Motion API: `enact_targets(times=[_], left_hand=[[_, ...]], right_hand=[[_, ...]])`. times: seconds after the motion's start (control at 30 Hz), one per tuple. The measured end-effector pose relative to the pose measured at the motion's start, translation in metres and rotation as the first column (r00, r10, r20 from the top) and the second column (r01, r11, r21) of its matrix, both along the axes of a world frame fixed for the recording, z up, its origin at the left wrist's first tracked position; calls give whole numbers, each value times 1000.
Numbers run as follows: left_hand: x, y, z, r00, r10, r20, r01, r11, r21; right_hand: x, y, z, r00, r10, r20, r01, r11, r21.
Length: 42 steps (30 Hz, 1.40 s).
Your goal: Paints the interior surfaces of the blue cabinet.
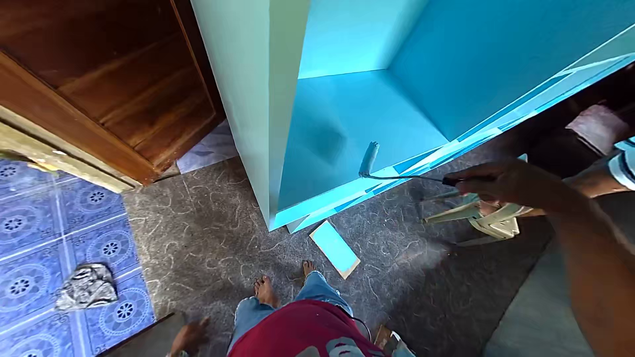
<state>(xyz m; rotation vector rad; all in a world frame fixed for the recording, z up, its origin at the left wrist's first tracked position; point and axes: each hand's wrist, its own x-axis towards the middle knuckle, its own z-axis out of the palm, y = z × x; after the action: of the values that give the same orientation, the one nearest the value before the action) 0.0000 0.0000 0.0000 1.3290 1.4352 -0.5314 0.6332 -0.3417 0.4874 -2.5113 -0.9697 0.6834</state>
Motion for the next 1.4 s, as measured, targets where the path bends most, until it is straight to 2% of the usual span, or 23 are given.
enact_targets(times=[0.07,0.13,0.2,0.27,0.37,0.47,0.53,0.63,0.73,0.83,0.97,1.03,1.23,1.4], left_hand=[[15,6,15,999,31,-10,-30,999,43],[24,3,25,998,51,-31,-49,997,66],[26,-13,30,996,64,-58,-60,996,69],[26,-37,32,992,78,-94,-73,996,54],[26,-81,36,983,108,-149,-107,994,16],[26,-130,38,954,253,-159,-259,966,-16],[28,-163,42,926,335,-173,-345,938,-35],[34,-203,47,888,403,-221,-424,904,-55],[36,-236,39,871,426,-247,-458,884,-93],[38,-251,31,871,395,-290,-443,889,-119],[49,-242,27,873,413,-258,-448,890,-89],[57,-230,36,871,447,-203,-466,883,-54],[62,-209,38,864,482,-147,-490,871,-25],[57,-206,34,886,421,-195,-442,894,-76]], right_hand=[[12,12,11,1000,-8,-27,7,1000,-23],[30,32,11,998,32,-57,-38,993,-116],[53,59,3,984,121,-133,-147,966,-214],[66,89,-11,955,226,-190,-269,932,-244],[54,141,-35,881,394,-262,-445,878,-176],[34,185,-55,728,643,-238,-673,737,-68],[30,199,-60,655,730,-193,-749,662,-37],[55,182,-53,663,741,-105,-748,662,-51],[83,155,-45,725,683,-90,-688,721,-75],[63,161,-45,716,695,-62,-698,715,-49],[19,199,-58,579,815,7,-815,578,27],[10,209,-55,578,816,-11,-816,579,10],[48,194,-36,635,772,26,-770,635,-69],[14,212,-52,625,780,-27,-781,624,-25]])
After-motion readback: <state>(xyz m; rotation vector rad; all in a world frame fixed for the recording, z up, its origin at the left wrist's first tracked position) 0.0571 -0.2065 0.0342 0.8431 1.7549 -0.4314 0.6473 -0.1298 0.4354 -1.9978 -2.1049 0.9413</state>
